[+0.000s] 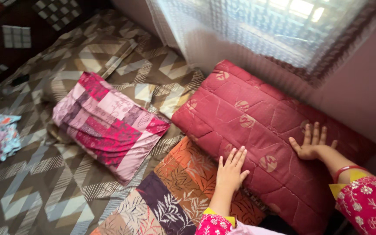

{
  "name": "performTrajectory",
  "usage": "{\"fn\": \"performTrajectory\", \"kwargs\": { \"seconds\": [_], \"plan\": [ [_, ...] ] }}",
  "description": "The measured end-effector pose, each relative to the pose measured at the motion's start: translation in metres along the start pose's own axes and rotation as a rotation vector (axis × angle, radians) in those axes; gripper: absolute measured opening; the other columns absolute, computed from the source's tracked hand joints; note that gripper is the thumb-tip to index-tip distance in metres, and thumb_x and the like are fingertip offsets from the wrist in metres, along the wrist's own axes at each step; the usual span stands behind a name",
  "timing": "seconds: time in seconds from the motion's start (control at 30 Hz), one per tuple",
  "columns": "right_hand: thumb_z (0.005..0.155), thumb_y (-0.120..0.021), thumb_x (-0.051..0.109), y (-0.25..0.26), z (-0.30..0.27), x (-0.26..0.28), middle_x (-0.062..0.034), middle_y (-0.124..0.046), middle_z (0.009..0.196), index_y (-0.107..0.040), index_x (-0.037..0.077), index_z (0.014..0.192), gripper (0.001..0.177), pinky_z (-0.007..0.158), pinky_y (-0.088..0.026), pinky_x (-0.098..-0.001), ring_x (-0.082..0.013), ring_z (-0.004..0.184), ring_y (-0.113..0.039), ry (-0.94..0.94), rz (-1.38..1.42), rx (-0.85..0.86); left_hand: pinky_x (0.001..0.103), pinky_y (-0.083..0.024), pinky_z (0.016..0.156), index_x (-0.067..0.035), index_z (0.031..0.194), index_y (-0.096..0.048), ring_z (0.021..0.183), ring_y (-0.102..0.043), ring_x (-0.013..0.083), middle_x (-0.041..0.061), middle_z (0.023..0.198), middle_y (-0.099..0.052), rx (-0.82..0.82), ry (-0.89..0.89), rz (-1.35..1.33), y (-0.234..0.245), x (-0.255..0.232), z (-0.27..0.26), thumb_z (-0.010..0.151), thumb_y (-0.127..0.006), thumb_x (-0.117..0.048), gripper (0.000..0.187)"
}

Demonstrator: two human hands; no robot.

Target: The person folds a maroon quilted mattress pad on a bed, repeatedly smoothing and pressing it with both hands. The person then lifts the folded pad and places it against a wall near a window. Finally, the person smooths a patchwork quilt on the bed.

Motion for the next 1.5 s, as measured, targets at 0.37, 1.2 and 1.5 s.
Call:
{"fn": "performTrajectory", "kwargs": {
  "seconds": [0.37,1.2,1.5],
  "plan": [
    [0.092,-0.031,0.094,0.121,0.033,0.107,-0.0241,-0.034,0.168,-0.046,0.0,0.161,0.117,0.127,-0.026,-0.0633,-0.0427,0.159,-0.034,0.111,-0.084,0.078,0.064,-0.006,0.121,-0.011,0.164,-0.009,0.159,-0.004,0.0248,0.006,0.174,-0.001,-0.14,0.232,-0.073,0.032,0.031,0.018,0.09,-0.066,-0.056,0.103],
    [0.045,-0.098,0.06,0.18,0.002,0.325,0.0001,0.001,0.174,-0.022,0.045,0.159,0.139,0.096,-0.012,-0.0941,-0.0352,0.159,-0.001,0.524,-0.034,0.148,0.061,-0.002,0.124,-0.001,0.162,0.011,0.159,0.005,0.0357,0.013,0.173,0.014,0.323,0.483,-0.089,0.009,0.147,0.116,0.056,-0.087,-0.073,0.161],
    [0.04,-0.099,0.062,0.177,0.023,0.339,-0.0045,-0.005,0.173,-0.017,0.049,0.159,0.146,0.091,-0.013,-0.0956,-0.0405,0.157,-0.012,0.528,-0.05,0.124,0.058,-0.006,0.124,0.004,0.161,-0.001,0.157,-0.009,0.0399,0.02,0.172,-0.001,0.225,0.42,-0.005,0.027,0.15,0.124,0.057,-0.087,-0.073,0.155]
  ]
}}
Point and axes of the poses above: each hand's wrist, its own z-axis towards the middle knuckle, its own y-axis out of the back of the hand, x = y × z, the point moved 10 cm from there along z, towards the middle knuckle
